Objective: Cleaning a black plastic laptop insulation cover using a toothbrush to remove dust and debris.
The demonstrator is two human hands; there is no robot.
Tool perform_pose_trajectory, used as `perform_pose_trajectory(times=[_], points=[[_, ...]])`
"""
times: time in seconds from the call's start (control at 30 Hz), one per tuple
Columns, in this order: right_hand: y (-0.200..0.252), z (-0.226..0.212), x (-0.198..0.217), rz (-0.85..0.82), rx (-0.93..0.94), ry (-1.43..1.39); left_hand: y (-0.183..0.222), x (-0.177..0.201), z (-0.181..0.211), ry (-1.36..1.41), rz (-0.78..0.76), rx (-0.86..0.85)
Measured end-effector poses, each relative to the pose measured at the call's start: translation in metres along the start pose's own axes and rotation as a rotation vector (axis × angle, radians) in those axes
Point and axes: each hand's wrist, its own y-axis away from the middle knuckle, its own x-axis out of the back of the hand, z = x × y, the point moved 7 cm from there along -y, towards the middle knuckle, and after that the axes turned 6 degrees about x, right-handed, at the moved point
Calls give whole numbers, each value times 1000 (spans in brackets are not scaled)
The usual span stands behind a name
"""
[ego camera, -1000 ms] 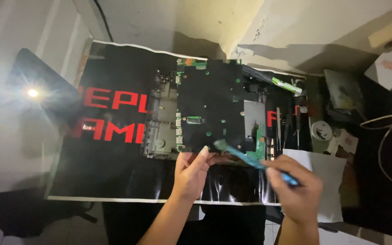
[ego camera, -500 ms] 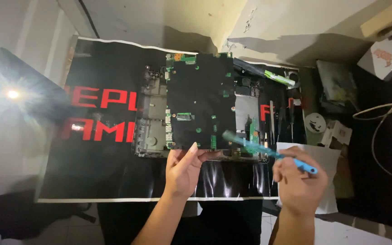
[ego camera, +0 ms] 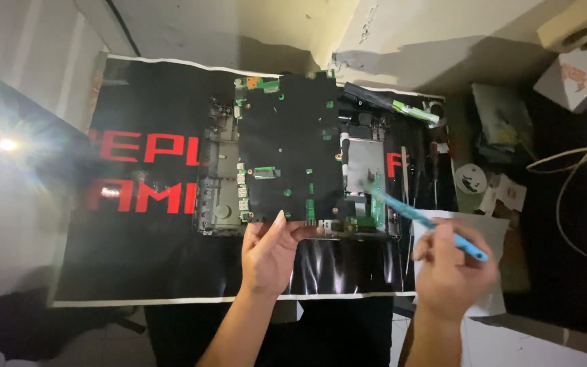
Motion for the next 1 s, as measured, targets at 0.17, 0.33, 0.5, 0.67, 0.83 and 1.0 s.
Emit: perform_pose_trajectory(times=[0.17, 0.33, 0.5, 0.67, 0.83, 1.0], points=[[5, -6, -10, -230, 131, -124, 0, -7, 4, -25, -65, 1], [-3, 3, 4, 82, -76, -39, 1, 3, 1, 11, 20, 28], [-4, 10, 12, 127, -133, -132, 1, -6, 1, -8, -56, 23], [-3, 5, 9, 89, -123, -141, 0, -7, 2, -20, -57, 11], [-1, -1, 3, 52, -119, -156, 1, -4, 0, -6, -59, 18], [-1, 3, -1, 48, -113, -176, 1, -10, 4, -23, -65, 20]])
